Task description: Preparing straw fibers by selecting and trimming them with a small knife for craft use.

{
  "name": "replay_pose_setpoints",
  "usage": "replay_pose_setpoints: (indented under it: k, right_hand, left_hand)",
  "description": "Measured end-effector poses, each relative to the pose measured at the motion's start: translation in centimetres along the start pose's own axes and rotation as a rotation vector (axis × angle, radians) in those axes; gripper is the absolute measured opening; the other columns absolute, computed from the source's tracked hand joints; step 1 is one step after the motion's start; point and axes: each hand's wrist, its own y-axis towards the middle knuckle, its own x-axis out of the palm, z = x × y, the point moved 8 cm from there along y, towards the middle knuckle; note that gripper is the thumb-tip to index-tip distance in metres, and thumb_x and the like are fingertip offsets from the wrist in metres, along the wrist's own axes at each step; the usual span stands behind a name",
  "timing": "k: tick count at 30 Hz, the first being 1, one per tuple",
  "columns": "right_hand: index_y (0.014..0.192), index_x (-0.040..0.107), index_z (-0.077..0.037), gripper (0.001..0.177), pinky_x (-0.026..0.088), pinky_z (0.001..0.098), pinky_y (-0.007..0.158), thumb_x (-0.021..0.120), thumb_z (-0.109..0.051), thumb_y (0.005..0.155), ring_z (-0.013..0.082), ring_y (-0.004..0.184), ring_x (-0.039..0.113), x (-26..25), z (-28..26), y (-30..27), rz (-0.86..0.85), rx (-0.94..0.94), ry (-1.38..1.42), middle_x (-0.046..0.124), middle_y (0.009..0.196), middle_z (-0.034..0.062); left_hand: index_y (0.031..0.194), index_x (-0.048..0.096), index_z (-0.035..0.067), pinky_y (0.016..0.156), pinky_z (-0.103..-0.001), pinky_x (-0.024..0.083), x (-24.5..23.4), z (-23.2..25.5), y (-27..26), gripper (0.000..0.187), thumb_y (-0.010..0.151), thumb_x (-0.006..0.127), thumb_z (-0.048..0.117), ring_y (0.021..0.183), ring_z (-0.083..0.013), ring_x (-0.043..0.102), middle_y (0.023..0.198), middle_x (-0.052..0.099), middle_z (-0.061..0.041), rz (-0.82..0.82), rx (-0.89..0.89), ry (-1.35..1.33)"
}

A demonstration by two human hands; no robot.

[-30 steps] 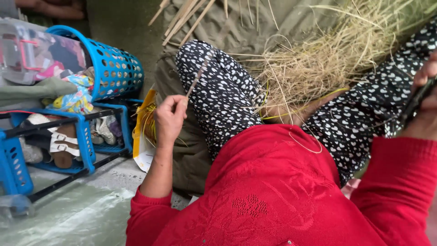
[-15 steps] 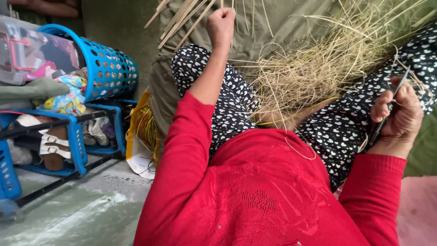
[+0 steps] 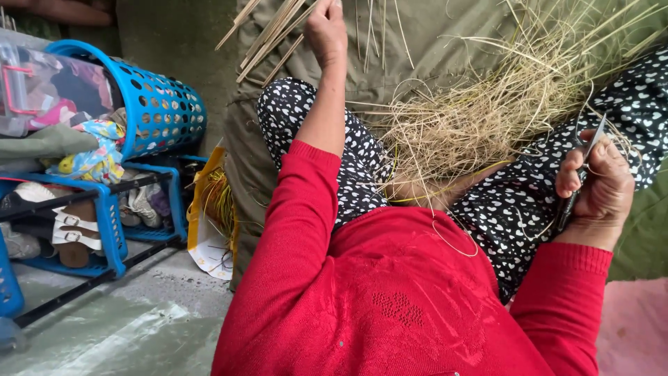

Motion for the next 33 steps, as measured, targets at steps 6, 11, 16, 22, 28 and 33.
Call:
replay_pose_setpoints:
  k: [6,11,16,22,28,33]
  right_hand:
    - [0.102,0.053,-0.011,0.021,0.034,0.0136,0.032,0.056,-0.023,0.085,0.0044,0.039,0.045,0.7,-0.2,-0.2,-0.013,-0.017,-0.014,0.055,0.063,-0.0010]
    - [0.103,0.052,-0.010,0.020,0.034,0.0132,0.033,0.053,-0.022,0.086,0.0044,0.039,0.044,0.6,-0.2,-0.2,0.005,-0.012,-0.022,0.054,0.064,-0.0007]
    - [0.102,0.053,-0.010,0.025,0.036,0.0146,0.033,0.060,-0.024,0.082,0.0053,0.039,0.045,0.1,0.2,0.2,-0.015,-0.007,-0.011,0.056,0.066,0.0007]
    - [0.104,0.051,-0.007,0.026,0.036,0.0152,0.034,0.057,-0.021,0.083,0.0060,0.040,0.046,0.1,0.2,0.3,-0.029,-0.007,-0.001,0.056,0.067,0.0023]
    - [0.104,0.051,-0.008,0.026,0.036,0.0146,0.034,0.056,-0.022,0.083,0.0054,0.040,0.045,0.7,0.0,0.3,-0.019,-0.009,-0.032,0.056,0.067,0.0015]
    - [0.102,0.053,-0.010,0.023,0.034,0.0144,0.033,0.056,-0.024,0.084,0.0050,0.038,0.043,0.9,-0.2,0.2,-0.007,-0.006,-0.044,0.055,0.064,-0.0006]
  left_hand:
    - [0.064,0.063,0.018,0.054,-0.029,0.047,1.8,-5.8,0.4,0.010,0.065,0.058,0.027,0.050,-0.0145,0.057,0.055,0.063,0.003,-0.072,-0.178,0.322]
    - [0.073,0.062,0.021,0.048,-0.029,0.045,2.1,-6.0,-0.4,0.009,0.070,0.055,0.026,0.056,-0.0143,0.057,0.063,0.064,0.003,-0.150,-0.350,0.343]
    - [0.058,0.063,0.019,0.042,-0.031,0.040,1.8,-6.5,-0.2,0.014,0.066,0.053,0.020,0.045,-0.0157,0.049,0.049,0.059,0.003,-0.113,-0.310,0.295]
    - [0.060,0.066,0.017,0.042,-0.025,0.040,1.2,-6.7,-0.9,0.016,0.063,0.052,0.024,0.041,-0.0104,0.049,0.047,0.059,0.006,-0.156,-0.467,0.199]
    - [0.065,0.068,0.011,0.047,-0.021,0.044,1.6,-8.2,-1.2,0.015,0.068,0.055,0.017,0.047,-0.0082,0.052,0.053,0.062,0.003,-0.118,-0.561,-0.003]
    - [0.074,0.065,0.007,0.046,-0.022,0.043,0.5,-5.3,-1.4,0.018,0.071,0.049,0.016,0.048,-0.0092,0.050,0.057,0.059,0.000,-0.118,-0.468,-0.019]
